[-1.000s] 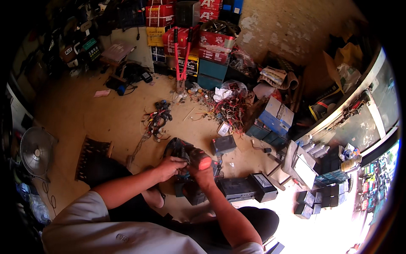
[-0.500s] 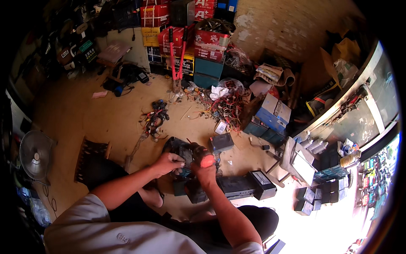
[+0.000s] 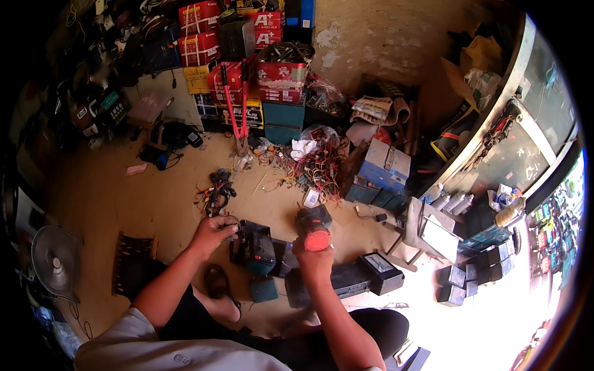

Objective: The person uses a power drill to remove screws from a battery case, then uses pliers to pull and cut wires inside the housing.

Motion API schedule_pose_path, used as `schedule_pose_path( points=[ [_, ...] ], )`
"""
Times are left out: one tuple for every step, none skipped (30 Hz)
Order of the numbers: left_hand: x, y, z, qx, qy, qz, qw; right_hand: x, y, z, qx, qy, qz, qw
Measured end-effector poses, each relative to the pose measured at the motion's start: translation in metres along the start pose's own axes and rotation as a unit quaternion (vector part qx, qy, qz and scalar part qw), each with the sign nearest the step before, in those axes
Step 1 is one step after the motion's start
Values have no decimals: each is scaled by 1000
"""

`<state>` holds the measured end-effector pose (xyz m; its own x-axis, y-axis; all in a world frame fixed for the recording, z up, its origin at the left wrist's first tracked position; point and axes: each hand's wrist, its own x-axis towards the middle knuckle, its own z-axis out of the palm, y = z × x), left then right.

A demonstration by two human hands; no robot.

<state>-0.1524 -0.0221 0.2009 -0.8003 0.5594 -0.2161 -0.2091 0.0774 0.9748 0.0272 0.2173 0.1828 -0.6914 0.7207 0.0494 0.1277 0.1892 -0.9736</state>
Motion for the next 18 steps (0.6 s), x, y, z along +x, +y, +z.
schedule_pose_path(
  points=[
    [2, -7, -2, 48, 2, -4, 999, -6, -27, -10, 36, 1, 18, 999],
    [4, -16, -5, 97, 7, -7, 995, -12, -54, -19, 74, 3, 37, 997],
    [8, -24, -7, 146, 11, -10, 989, -20, -98, -33, 142, -5, 102, 985],
    [14, -33, -7, 153, 5, -6, 988, -21, -120, -47, 139, -18, 107, 984],
    [23, -32, -3, 178, -10, -12, 984, -24, -136, -58, 174, -10, 102, 979],
    [32, -30, 1, 202, -23, -17, 979, -26, -150, -69, 193, 8, 84, 978],
    [41, -29, 7, 226, -38, -22, 973, -28, -163, -79, 211, 25, 66, 975],
    [54, -23, 12, 206, -60, -6, 977, -28, -175, -85, 228, 40, 62, 971],
    [74, -10, 16, 245, -88, 18, 965, -26, -184, -90, 246, 52, 58, 966],
    [104, -1, 24, 274, -74, 82, 955, -23, -189, -94, 223, 70, 43, 971],
    [139, 25, 40, 311, -81, 100, 942, -19, -190, -98, 219, 80, 33, 972],
    [172, 52, 54, 348, -84, 119, 926, -15, -192, -101, 216, 88, 24, 972],
    [203, 81, 69, 462, -56, 156, 871, -10, -194, -103, 211, 95, 16, 973],
    [233, 111, 80, 569, -16, 186, 801, -7, -200, -102, 206, 97, 19, 974],
    [237, 145, 114, 597, 42, 223, 770, -4, -200, -106, 204, 114, 16, 972],
    [246, 167, 130, 597, 86, 238, 761, -1, -201, -106, 210, 121, 15, 970],
    [248, 182, 148, 573, 98, 278, 765, 1, -199, -109, 212, 134, 16, 968],
    [252, 178, 154, 533, 95, 330, 773, 3, -197, -112, 205, 132, 14, 970]
  ],
)
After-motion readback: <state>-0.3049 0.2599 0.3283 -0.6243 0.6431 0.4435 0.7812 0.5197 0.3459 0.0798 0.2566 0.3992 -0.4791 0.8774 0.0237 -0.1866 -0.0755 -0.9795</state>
